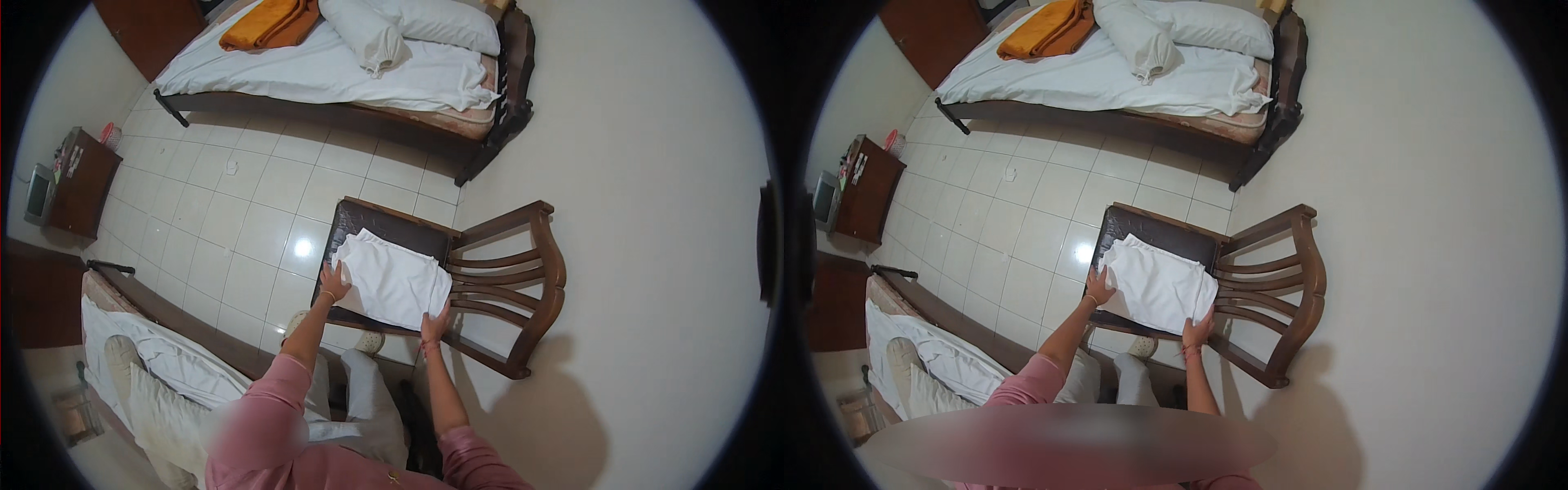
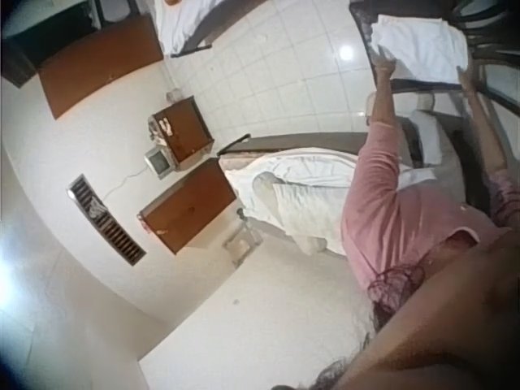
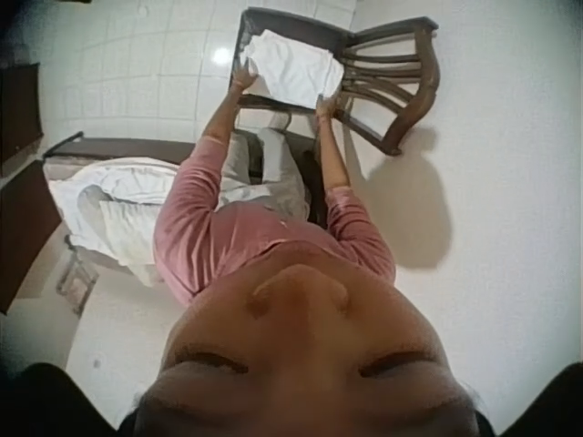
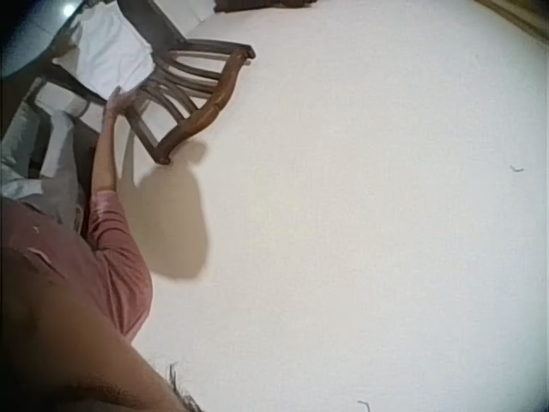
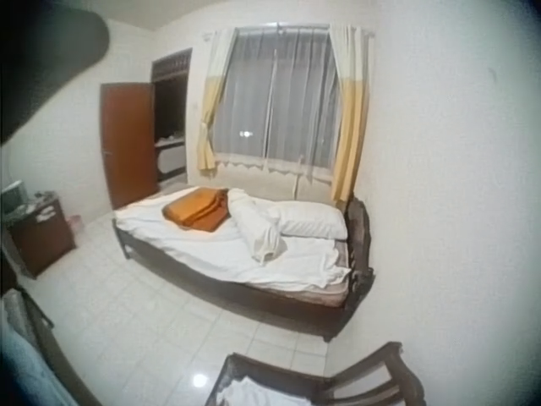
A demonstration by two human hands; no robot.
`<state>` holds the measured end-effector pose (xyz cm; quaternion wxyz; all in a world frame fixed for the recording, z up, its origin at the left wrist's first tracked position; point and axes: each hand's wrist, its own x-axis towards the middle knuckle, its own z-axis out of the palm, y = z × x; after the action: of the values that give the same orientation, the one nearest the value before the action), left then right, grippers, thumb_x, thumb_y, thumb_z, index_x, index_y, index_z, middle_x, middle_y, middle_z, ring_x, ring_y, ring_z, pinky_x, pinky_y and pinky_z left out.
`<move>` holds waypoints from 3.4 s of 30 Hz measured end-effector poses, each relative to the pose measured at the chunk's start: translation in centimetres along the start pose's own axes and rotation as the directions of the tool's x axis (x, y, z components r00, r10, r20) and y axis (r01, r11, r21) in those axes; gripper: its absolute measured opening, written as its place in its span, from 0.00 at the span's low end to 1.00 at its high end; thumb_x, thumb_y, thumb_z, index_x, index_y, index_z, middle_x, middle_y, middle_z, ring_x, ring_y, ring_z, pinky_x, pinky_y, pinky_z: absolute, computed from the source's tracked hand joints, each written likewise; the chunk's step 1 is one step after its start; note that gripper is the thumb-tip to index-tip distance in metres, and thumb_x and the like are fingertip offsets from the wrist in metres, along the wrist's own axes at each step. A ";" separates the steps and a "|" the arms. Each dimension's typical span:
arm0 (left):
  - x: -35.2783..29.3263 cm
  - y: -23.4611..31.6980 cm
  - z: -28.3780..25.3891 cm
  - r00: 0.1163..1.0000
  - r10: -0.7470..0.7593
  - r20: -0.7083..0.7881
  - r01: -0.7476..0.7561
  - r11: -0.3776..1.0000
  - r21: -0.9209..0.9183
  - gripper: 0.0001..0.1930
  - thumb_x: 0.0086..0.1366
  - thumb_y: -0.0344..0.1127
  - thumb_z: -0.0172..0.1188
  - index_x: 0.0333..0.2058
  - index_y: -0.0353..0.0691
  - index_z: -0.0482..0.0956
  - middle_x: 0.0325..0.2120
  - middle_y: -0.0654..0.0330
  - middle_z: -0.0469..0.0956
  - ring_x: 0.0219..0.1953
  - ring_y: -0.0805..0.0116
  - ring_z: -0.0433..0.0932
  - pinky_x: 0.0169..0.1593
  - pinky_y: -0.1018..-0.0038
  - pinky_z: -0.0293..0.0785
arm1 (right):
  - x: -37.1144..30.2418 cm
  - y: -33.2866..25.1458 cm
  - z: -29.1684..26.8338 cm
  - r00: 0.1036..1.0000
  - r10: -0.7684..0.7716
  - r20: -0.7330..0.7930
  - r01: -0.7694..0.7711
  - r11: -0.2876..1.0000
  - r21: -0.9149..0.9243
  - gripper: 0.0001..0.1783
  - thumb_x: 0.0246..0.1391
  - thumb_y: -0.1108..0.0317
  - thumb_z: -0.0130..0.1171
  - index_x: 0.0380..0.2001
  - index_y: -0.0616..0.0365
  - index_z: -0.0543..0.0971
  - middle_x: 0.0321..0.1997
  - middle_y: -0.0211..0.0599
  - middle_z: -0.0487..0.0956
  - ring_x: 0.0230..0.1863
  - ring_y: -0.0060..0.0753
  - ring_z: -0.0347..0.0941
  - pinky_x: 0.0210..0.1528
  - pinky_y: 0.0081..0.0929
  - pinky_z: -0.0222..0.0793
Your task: The person is folding bed linens and placing them on a chair.
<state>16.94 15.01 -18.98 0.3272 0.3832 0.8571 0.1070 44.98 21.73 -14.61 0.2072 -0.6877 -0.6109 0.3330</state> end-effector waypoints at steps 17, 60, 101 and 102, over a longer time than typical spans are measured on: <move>-19.2 2.6 -7.1 0.926 0.378 -0.025 -0.269 0.610 -0.746 0.12 0.56 0.29 0.50 0.40 0.36 0.68 0.31 0.59 0.73 0.35 0.73 0.72 0.38 0.77 0.69 | -8.9 -7.2 -2.1 0.859 0.010 0.512 -0.209 0.919 0.334 0.28 0.41 0.73 0.53 0.48 0.59 0.58 0.27 0.37 0.72 0.24 0.20 0.69 0.20 0.15 0.64; -28.0 -41.7 -39.7 0.131 -0.963 -0.235 -0.524 0.134 -0.841 0.11 0.57 0.29 0.44 0.39 0.37 0.70 0.31 0.60 0.73 0.31 0.74 0.72 0.33 0.82 0.67 | -34.3 -68.0 40.1 -0.386 -0.373 0.844 0.380 0.769 0.514 0.12 0.50 0.68 0.46 0.40 0.56 0.69 0.32 0.32 0.74 0.31 0.21 0.69 0.31 0.16 0.65; -18.6 -61.3 -59.7 -0.633 -0.601 0.488 -0.773 0.455 -0.441 0.11 0.60 0.33 0.43 0.41 0.40 0.69 0.31 0.62 0.73 0.29 0.77 0.71 0.34 0.82 0.68 | -72.7 -92.6 78.6 -0.852 0.518 0.071 0.362 0.487 0.795 0.12 0.49 0.69 0.46 0.39 0.56 0.70 0.31 0.30 0.74 0.31 0.20 0.69 0.32 0.16 0.64; -17.9 -60.1 -59.6 -0.625 -0.545 0.558 -0.780 0.420 -0.464 0.12 0.61 0.36 0.43 0.42 0.41 0.69 0.32 0.62 0.73 0.30 0.76 0.71 0.36 0.81 0.68 | -74.0 -91.9 78.4 -0.832 0.554 0.027 0.350 0.486 0.801 0.12 0.49 0.70 0.45 0.39 0.56 0.70 0.31 0.30 0.74 0.31 0.19 0.68 0.32 0.15 0.63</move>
<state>-47.85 -35.08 8.97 0.5697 0.5906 -0.2257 -0.5250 -77.70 -44.84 9.83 0.5841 -0.5750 0.4902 -0.2965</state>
